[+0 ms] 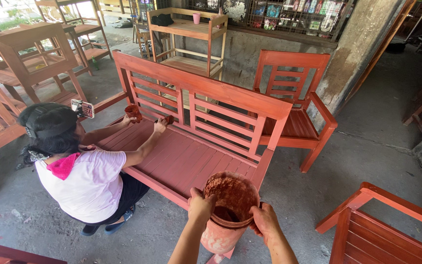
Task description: The person rubs a red wood stain onto wooden furniture using a cloth rag, wiping the slats and frame of a chair, then dips the rag into a bucket of stain and applies it to a wooden window-frame panel, coating the bare wood edges with stain by hand.
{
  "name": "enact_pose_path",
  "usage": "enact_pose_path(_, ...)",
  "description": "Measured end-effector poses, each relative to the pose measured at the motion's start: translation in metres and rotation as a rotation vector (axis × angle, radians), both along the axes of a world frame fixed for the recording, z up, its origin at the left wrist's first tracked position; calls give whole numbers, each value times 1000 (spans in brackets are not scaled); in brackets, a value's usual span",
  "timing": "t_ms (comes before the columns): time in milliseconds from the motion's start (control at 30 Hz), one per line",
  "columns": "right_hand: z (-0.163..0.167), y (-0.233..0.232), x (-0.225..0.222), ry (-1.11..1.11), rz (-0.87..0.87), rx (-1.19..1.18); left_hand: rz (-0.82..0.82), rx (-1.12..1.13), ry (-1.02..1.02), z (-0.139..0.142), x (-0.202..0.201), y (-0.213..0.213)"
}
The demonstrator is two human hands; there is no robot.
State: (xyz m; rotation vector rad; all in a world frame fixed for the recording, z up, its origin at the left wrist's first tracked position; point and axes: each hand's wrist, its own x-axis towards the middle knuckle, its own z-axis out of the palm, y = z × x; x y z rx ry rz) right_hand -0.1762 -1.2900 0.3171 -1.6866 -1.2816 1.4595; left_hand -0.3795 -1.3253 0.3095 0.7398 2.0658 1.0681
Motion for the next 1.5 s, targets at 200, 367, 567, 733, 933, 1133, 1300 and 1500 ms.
enact_pose_path(200, 0, 1, 4, 32, -5, 20, -8, 4, 15, -1, 3, 3)
enact_pose_path(367, 4, -2, 8, 5, -34, 31, -4, 18, -5, -3, 9, 1)
enact_pose_path(567, 3, 3, 7, -39, -76, 106, -37, 66, 243, 14, 6, -2)
enact_pose_path(733, 8, 11, 18, -401, -36, 437, -191, 275, 625, 41, 26, -13)
enact_pose_path(933, 30, 7, 61, -403, -176, 181, -379, 428, 573, 63, 59, -9)
enact_pose_path(1133, 36, -16, 114, -464, -296, 315, -428, 410, 329, 65, 97, -6)
enact_pose_path(1300, 34, -32, 153, -416, -409, 205, -568, 99, 254, 44, 128, 2)
enact_pose_path(1500, 22, -29, 193, -511, -385, 218, -640, 37, 283, 8, 152, 7)
